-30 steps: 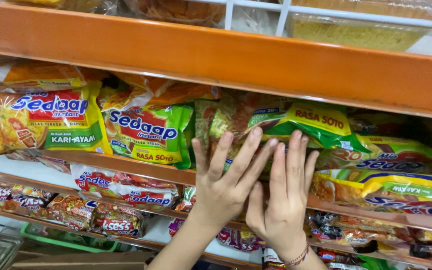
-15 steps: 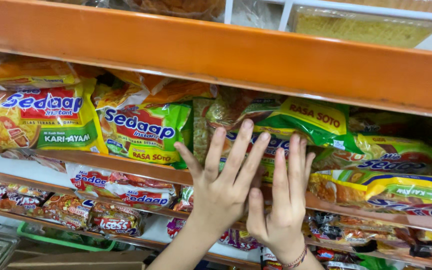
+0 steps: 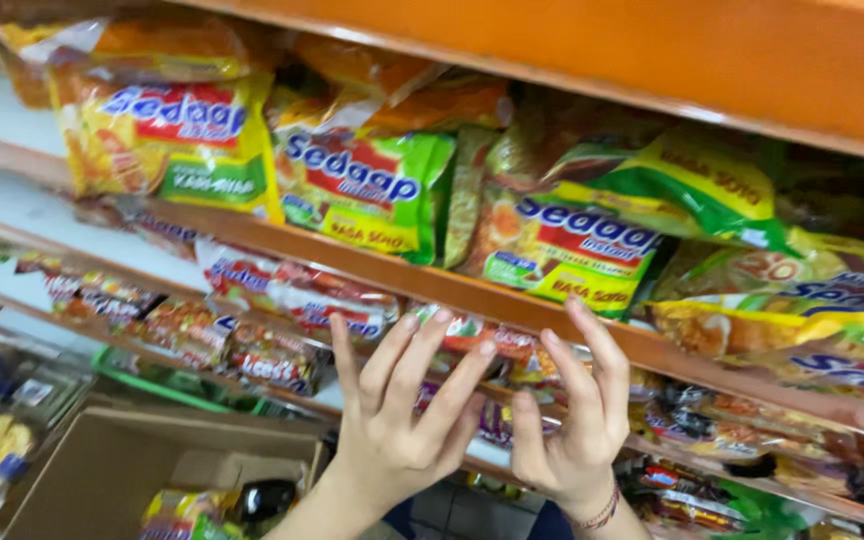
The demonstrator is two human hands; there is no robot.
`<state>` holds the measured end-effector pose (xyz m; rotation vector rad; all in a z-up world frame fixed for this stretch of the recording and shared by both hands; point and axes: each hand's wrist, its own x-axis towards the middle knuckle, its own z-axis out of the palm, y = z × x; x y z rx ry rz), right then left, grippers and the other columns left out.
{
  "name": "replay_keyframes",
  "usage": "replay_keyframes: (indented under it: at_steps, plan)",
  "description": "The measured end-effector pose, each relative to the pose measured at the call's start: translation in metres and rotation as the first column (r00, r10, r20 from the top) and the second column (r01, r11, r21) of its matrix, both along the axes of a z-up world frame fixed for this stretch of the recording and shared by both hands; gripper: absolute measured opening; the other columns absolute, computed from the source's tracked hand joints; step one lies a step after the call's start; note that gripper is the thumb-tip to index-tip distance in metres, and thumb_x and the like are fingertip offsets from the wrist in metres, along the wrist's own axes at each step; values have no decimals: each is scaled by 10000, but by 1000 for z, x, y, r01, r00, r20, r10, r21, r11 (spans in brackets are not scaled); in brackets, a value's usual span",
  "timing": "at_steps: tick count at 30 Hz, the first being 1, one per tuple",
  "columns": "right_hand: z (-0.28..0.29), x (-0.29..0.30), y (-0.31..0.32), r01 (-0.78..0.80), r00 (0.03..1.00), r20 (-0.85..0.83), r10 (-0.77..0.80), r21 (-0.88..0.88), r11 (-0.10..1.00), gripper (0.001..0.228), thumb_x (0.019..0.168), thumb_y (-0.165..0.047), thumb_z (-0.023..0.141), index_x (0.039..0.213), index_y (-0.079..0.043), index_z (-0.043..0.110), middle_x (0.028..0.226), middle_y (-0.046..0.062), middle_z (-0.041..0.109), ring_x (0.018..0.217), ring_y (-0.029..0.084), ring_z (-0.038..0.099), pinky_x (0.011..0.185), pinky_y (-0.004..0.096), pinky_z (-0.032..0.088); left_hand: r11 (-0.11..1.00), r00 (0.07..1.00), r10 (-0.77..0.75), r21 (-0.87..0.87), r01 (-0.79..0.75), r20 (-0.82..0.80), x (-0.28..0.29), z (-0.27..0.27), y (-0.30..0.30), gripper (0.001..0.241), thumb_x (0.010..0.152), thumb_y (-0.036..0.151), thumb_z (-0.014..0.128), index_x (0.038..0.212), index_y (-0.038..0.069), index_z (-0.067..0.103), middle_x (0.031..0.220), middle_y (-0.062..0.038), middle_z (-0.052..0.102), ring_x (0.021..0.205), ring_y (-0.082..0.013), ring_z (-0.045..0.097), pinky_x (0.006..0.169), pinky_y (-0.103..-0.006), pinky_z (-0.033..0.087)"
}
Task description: The person takes instant noodle packets from a cardboard box, wipes them with a cloth, scans them using a handheld barcode scanner, and places them onto a grocery shelf.
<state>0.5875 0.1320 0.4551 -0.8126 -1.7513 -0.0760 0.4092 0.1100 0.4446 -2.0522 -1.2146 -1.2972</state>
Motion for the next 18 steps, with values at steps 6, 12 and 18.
replay_keyframes:
  at_steps: [6, 12, 18]
  plan:
    - [-26, -37, -38, -118, 990, 64, 128, -148, 982, 422, 856, -77, 688, 1260, 30, 627, 1433, 250, 553, 1343, 405, 573, 1175, 472, 461, 947, 984, 164, -267, -177, -72, -73, -59, -87, 508, 881, 258, 729, 1370, 170, 624, 1447, -162, 497, 1380, -349, 445, 1199, -731, 191]
    - [-71, -106, -69, -355, 924, 16, 383, -335, 873, 398, 870, -19, 704, 1261, 25, 644, 1375, 215, 591, 1304, 368, 613, 1142, 443, 490, 733, 876, 463, -497, -464, -136, -167, -120, -165, 447, 843, 216, 733, 1273, 127, 655, 1403, -164, 532, 1335, -352, 486, 1166, -638, 289]
    - [-164, -205, -71, -616, 753, -205, 626, -554, 560, 270, 962, 43, 616, 1229, 27, 654, 1251, 138, 659, 1140, 237, 689, 969, 316, 547, 369, 852, 465, -822, -433, -240, -251, -204, -183, 344, 877, 238, 694, 1180, 76, 670, 1195, -145, 623, 1147, -347, 605, 960, -535, 467]
